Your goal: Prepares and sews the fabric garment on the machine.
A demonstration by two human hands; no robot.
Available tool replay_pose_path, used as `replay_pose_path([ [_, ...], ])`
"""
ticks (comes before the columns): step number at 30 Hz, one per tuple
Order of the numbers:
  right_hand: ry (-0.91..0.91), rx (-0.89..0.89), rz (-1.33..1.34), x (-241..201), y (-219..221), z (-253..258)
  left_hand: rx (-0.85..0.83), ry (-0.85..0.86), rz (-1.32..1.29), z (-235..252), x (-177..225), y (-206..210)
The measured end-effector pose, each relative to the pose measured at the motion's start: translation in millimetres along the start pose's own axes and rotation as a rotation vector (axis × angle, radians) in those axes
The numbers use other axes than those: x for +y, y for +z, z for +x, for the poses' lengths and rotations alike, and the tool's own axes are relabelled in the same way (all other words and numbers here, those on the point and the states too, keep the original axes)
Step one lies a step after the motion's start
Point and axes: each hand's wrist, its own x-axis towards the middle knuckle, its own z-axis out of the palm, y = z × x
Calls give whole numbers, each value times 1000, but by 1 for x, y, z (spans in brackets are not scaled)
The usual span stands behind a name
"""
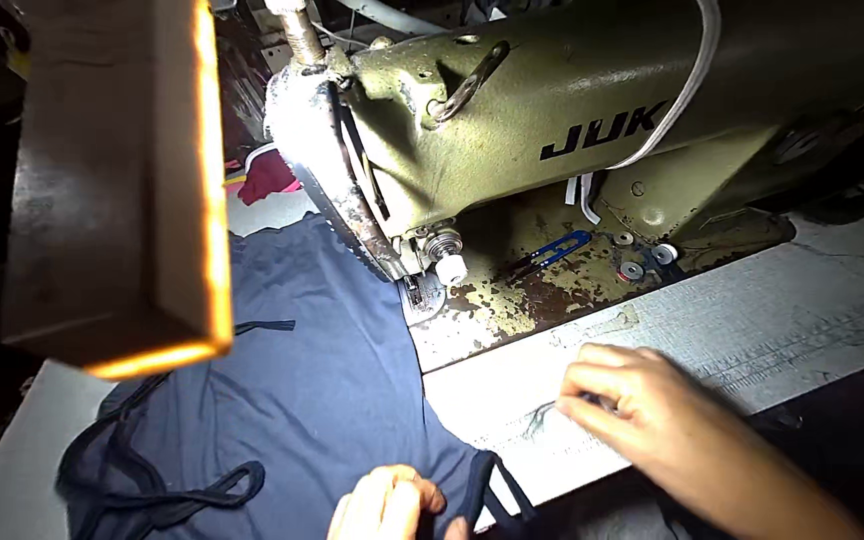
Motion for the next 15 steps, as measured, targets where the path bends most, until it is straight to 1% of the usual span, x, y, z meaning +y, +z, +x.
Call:
replay_pose_path([
  [1,67,-18,-22,-4,-14,0,-22,10,37,2,3,-1],
  [3,128,87,-141,-4,-20,0,-28,51,173,7,9,1],
  [4,149,165,-212,-1,-14,1,-22,68,206,9,12,2],
  [5,172,221,-218,-1,-9,1,-17,79,218,11,15,2],
  [7,183,269,-150,-9,-3,2,-23,59,174,12,17,1],
  [9,118,310,-46,-21,5,4,-13,6,8,13,12,-2],
  [11,47,315,121,-34,13,4,25,-34,-239,13,5,-3],
  [13,21,289,304,-45,18,4,55,-45,-453,14,4,-6],
  [15,-5,210,466,-53,22,3,44,-74,-558,13,5,-13],
])
